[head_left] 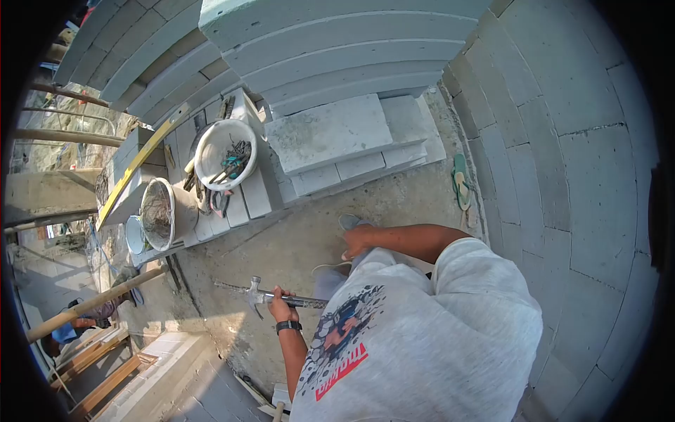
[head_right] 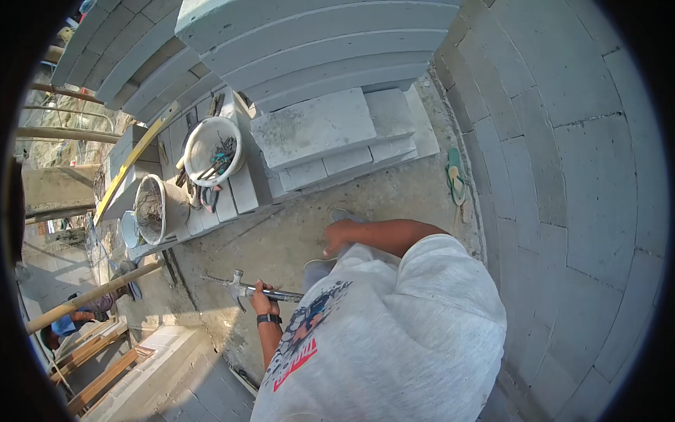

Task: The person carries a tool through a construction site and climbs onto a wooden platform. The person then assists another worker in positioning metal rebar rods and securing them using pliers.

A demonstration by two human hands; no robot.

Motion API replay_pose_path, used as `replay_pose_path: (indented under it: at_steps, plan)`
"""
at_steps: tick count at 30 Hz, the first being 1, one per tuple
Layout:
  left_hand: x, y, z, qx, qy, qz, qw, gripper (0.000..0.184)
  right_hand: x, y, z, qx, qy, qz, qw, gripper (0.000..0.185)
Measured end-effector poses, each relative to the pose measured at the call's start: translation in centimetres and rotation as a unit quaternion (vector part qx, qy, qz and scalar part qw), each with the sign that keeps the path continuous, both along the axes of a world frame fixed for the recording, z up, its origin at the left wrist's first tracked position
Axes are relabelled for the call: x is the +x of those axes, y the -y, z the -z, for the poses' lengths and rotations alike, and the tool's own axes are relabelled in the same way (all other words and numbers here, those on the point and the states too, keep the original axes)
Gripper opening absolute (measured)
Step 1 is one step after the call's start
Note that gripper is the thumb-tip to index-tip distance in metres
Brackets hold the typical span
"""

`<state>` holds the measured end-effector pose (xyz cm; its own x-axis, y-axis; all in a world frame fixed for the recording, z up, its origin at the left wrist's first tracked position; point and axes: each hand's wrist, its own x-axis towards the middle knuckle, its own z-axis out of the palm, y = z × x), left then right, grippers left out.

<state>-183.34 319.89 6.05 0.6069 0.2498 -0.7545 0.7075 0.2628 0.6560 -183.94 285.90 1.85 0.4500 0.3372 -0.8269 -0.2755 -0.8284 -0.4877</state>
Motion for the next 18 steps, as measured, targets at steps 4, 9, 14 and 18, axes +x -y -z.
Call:
replay_pose_path:
  at_steps: [4, 9, 14, 18]
  plan:
    - [-3.0, 3.1, 1.5, -0.015, 0.021, -0.016, 1.000, 0.011, -4.1, 4.3, 0.3, -0.007, 0.068, -0.119, 0.991, 0.074]
    - [-7.9, 6.8, 2.7, -0.028, 0.041, -0.059, 0.997, 0.015, -6.9, 4.7, 3.9, 0.035, 0.156, -0.163, 0.974, 0.026]
    - [-16.0, 10.5, 4.1, -0.040, 0.050, -0.106, 0.992, 0.022, -9.4, 8.2, -0.3, 0.133, 0.070, -0.222, 0.963, 0.030]
    - [-22.2, 14.1, 2.8, -0.037, 0.080, -0.156, 0.984, 0.022, -13.9, 10.7, -5.4, 0.167, 0.047, -0.243, 0.954, 0.032]
